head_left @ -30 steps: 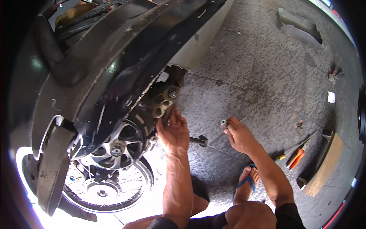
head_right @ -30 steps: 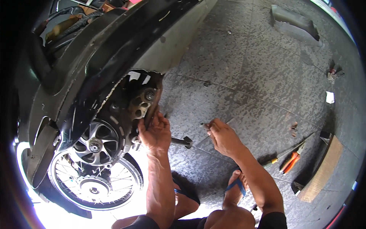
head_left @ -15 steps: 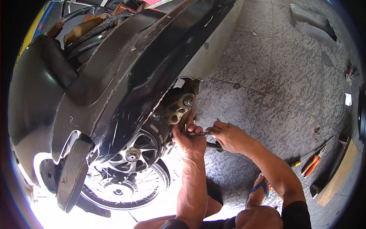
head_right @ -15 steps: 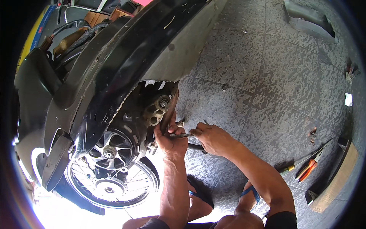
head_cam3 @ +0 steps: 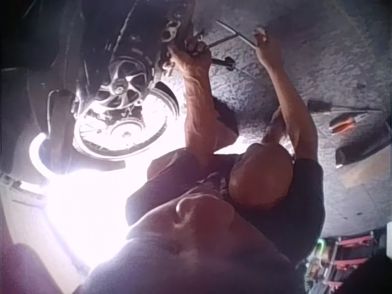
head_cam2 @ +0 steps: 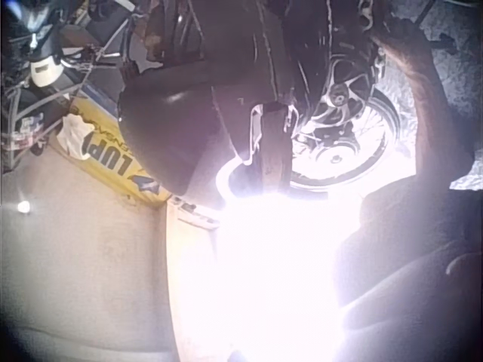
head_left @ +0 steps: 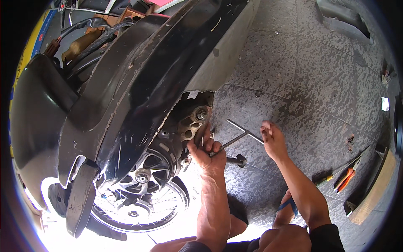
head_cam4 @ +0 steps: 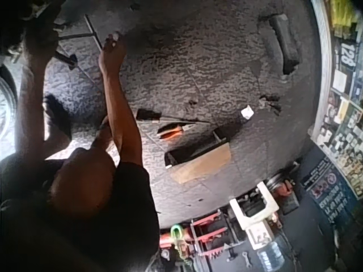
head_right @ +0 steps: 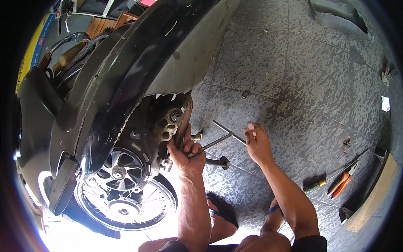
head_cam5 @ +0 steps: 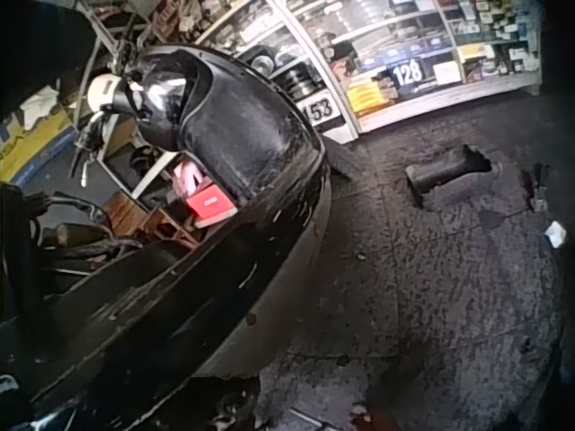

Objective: The person uses a T-handle wrench to unscrew a bolt from a metal bracket on a motorcycle while holding the bracket by hand.

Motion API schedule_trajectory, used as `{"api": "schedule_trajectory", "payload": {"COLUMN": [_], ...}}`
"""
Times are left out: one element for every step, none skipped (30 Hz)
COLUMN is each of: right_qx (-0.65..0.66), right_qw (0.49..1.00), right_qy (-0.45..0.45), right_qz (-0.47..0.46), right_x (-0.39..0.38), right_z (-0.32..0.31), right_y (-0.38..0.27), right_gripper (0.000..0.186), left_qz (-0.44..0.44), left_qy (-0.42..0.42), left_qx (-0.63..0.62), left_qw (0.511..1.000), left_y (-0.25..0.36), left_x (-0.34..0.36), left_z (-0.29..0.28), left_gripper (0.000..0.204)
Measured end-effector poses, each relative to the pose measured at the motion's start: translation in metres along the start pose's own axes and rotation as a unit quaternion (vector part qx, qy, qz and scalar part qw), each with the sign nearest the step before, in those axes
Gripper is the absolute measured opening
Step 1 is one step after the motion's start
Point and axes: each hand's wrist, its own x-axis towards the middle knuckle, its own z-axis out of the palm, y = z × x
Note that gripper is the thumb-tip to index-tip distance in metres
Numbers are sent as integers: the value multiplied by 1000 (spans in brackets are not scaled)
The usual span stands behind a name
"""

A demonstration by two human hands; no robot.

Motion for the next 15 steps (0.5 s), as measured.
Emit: {"api": "schedule_trajectory", "payload": {"right_qx": [0,124,247,296,300,350,399,427,431,435,437,445,451,469,485], "right_qw": [1000,981,923,884,882,853,820,803,801,797,793,788,785,779,773], "right_qy": [2,-66,-134,-176,-178,-215,-250,-242,-240,-262,-283,-287,-286,-294,-301], "right_qz": [0,134,264,317,317,322,325,339,340,328,317,313,315,295,277], "right_x": [0,-1,-1,-1,3,8,13,17,20,23,26,26,25,24,22], "right_z": [1,1,5,4,6,3,1,0,2,3,2,3,4,5,6], "right_y": [6,11,8,-7,0,6,12,17,16,15,14,8,5,3,3], "right_gripper": [31,36,42,49,49,49,49,41,41,35,29,20,20,20,19], "left_qz": [-1,1,7,10,9,4,3,-1,-4,-3,-6,0,4,4,-1], "left_qy": [-1,3,9,9,11,10,8,4,2,22,23,14,6,8,-16], "left_qx": [1,0,2,5,8,10,13,9,7,7,11,10,9,15,8], "left_qw": [1000,1000,1000,1000,1000,1000,1000,1000,1000,1000,1000,1000,1000,1000,1000], "left_y": [0,0,2,4,5,3,2,-1,-1,-3,-4,-1,1,2,3], "left_x": [0,-1,-2,-2,-3,-2,-2,-1,-1,-2,-2,-2,-1,-1,0], "left_z": [1,2,3,2,1,1,1,1,1,3,3,2,0,-3,-6], "left_gripper": [49,46,44,44,44,44,44,44,45,45,45,44,44,44,44]}}
